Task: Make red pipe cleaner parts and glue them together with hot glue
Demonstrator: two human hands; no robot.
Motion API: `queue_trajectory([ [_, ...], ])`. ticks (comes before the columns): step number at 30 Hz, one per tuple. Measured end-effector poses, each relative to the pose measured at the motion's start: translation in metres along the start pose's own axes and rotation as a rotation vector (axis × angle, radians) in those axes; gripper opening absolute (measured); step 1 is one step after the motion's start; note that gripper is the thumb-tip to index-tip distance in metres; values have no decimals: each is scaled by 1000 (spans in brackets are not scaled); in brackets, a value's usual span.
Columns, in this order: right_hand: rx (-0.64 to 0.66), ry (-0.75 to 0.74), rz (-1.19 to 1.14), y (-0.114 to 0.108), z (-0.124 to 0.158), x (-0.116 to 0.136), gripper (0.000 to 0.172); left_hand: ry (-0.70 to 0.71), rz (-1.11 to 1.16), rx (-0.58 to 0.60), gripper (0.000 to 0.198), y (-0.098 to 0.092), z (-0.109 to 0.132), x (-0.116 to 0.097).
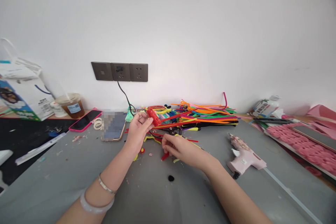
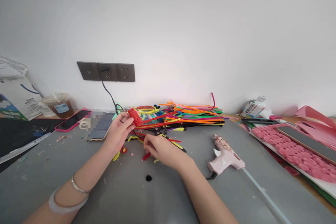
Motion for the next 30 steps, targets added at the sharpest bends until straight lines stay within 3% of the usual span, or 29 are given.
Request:
queue_trajectory([
  [3,-131,-9,4,-13,2,2,15,9,-4,0,33,0,0,-1],
  [7,-502,-56,27,-50,20,3,37,4,-6,-4,34,-1,0,-2],
  [10,-726,-76,-80,-73,38,-7,46,7,2,-5,34,-2,-1,-2],
  [12,-795,-146,-249,-82,46,-14,50,14,10,-3,33,-3,-1,-2],
  [16,-646,-353,-820,-82,38,-25,49,17,11,3,32,-3,-1,-2],
  [18,-571,-411,-959,-81,35,-22,46,8,11,5,33,-2,0,-1],
  [30,-469,-447,-1021,-79,33,-13,35,-73,34,131,36,15,0,3],
])
Point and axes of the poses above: each hand's wrist, its own z-axis away from the middle knuckle, its own y-axis out of the palm, x = y × z, the point moved 10 cm from there along -z, towards the middle knuckle, and after that the axes turned 15 degrees about x, right-handed, at the moved point
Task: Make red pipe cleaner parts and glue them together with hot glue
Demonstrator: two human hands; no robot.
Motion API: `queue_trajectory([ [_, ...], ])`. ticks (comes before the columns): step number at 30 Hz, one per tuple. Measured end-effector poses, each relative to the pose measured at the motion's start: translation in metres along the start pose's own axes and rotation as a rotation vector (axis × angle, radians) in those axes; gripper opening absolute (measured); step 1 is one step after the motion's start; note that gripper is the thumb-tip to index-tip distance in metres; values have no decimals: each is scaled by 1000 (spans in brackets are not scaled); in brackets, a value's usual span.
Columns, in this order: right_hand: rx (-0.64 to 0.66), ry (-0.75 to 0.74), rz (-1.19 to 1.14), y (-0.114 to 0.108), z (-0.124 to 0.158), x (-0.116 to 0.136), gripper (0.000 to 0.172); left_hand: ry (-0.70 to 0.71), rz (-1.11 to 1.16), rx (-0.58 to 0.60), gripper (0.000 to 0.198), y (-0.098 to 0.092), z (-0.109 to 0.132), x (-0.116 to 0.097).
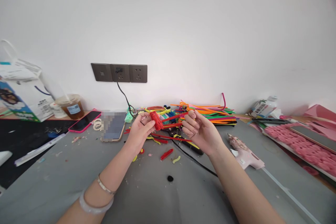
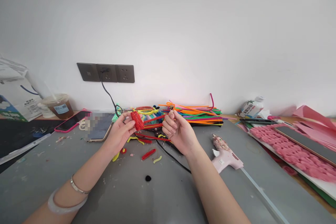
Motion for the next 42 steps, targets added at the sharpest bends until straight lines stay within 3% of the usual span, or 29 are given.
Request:
queue_trajectory([
  [6,-64,-72,57,-9,4,15,41,25,109,-31,38,-4,-1,-4],
  [10,-177,-158,-93,-32,11,21,40,113,204,-86,24,-21,-2,-24],
  [12,-264,-198,-129,-49,15,22,37,188,271,-180,13,-37,1,-38],
  [14,-399,-289,-52,-69,23,30,35,251,351,-247,14,-48,4,-47],
  [19,-796,-650,194,-109,65,67,32,303,494,-240,26,-57,4,-58],
  [23,-952,-770,201,-129,90,82,29,447,525,-237,28,-74,10,-80],
  [27,-1009,-833,245,-127,99,90,20,503,524,-245,27,-82,12,-89],
  [30,-843,-761,278,-105,78,85,12,381,481,-227,24,-66,6,-70],
  [34,-295,-476,450,-41,26,60,19,208,385,-152,17,-36,0,-38],
  [36,-63,-254,598,-9,11,34,23,156,313,-75,16,-22,-2,-29],
  [39,324,135,797,32,5,-22,16,111,234,-40,25,-17,-3,-22],
  [42,499,326,959,45,10,-53,6,95,197,-69,31,-21,-2,-20],
])
Point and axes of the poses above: each hand's wrist, its own z-axis away from the middle knuckle, its own y-axis out of the palm, x = y × z, the point moved 10 cm from there along -z, towards the middle knuckle, and after that the axes turned 15 degrees about x, right-handed, at the moved point
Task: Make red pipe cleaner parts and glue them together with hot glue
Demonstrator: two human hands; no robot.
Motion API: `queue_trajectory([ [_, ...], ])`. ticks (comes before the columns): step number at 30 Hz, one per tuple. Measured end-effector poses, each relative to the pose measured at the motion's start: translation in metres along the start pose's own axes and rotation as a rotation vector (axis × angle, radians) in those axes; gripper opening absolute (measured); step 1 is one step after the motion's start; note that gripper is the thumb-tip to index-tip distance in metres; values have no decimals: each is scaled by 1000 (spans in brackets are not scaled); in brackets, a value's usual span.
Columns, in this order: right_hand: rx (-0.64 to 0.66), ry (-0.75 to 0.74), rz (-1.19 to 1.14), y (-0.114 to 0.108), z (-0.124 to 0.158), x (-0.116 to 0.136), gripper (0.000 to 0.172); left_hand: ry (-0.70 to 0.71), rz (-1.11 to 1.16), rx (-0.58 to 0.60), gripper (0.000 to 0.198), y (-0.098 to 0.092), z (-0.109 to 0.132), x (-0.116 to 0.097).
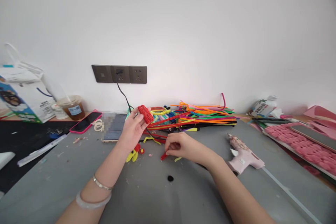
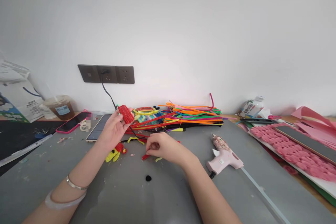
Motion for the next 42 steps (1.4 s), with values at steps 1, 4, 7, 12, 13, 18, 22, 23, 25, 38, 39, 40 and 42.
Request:
queue_trajectory([
  [1,19,25,47,4,-2,-2,9,-2,-11,-5,32,0,0,0],
  [4,43,79,152,8,-4,-9,13,-9,-40,2,34,1,0,1],
  [7,30,122,248,10,-4,-14,14,-23,-65,18,35,3,0,4],
  [12,-8,96,272,10,-5,-9,14,-28,-120,55,38,6,0,9],
  [13,-23,79,217,6,-4,-7,12,-33,-135,54,39,6,0,10],
  [18,-99,39,-275,-18,8,-11,18,-79,-212,-1,44,2,4,15],
  [22,-237,70,-530,-36,18,-24,36,-156,-297,51,40,9,7,24],
  [23,-277,67,-569,-39,20,-27,39,-181,-309,69,39,11,7,27],
  [25,-336,41,-617,-43,21,-29,41,-231,-312,102,39,14,8,35],
  [38,-509,-72,-530,-45,20,-9,38,-301,-275,159,35,24,12,47],
  [39,-516,-73,-526,-45,20,-9,39,-303,-275,163,35,24,12,47],
  [40,-522,-71,-523,-45,20,-9,39,-304,-275,167,35,25,12,47],
  [42,-532,-60,-512,-45,19,-10,41,-301,-270,170,35,26,12,47],
])
Point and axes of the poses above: each hand's wrist, its own z-axis away from the middle knuckle, its own y-axis out of the palm, x = y × z, the point moved 10 cm from there along -z, towards the middle knuckle, and after that the axes turned 15 degrees about x, right-handed, at the moved point
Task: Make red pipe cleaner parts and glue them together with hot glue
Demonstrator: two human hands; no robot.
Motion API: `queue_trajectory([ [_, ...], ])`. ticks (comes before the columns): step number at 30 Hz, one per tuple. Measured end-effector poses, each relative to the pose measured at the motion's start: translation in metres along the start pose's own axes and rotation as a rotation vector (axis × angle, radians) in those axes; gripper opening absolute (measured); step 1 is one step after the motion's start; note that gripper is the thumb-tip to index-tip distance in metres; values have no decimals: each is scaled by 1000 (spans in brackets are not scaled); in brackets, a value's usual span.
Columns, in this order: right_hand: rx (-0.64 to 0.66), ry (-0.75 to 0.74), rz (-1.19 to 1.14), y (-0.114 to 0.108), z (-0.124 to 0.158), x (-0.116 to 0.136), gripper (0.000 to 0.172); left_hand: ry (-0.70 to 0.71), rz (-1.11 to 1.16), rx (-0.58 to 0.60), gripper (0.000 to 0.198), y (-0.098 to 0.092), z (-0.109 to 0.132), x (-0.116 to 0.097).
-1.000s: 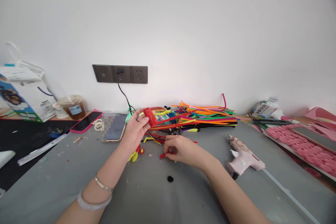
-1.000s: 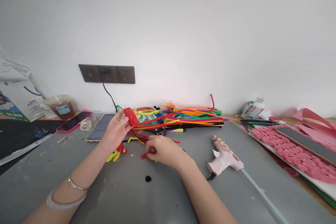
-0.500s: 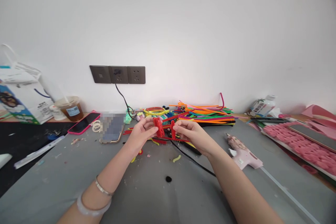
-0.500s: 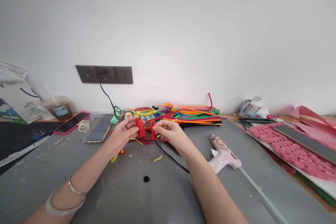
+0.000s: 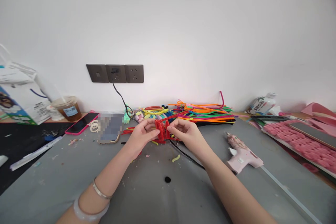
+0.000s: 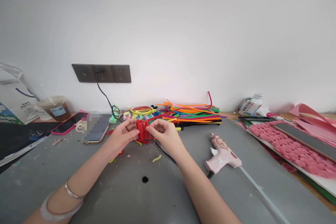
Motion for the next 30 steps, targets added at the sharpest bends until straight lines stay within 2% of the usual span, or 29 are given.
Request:
queue_trajectory([
  [13,-5,-30,90,1,0,3,37,8,-6,5,33,2,1,-2],
  [23,9,-28,67,0,0,2,36,3,-24,-15,35,0,2,-2],
  [30,-10,-67,12,-7,1,6,36,-7,42,-3,32,0,1,1],
])
Point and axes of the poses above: each hand's wrist, its own z-axis away from the middle knuckle, its own y-axis out of the palm, x = y × z, the point moved 10 cm from there along -z, towards the middle knuckle, and after that the axes turned 15 degrees about x, right-handed, at the moved point
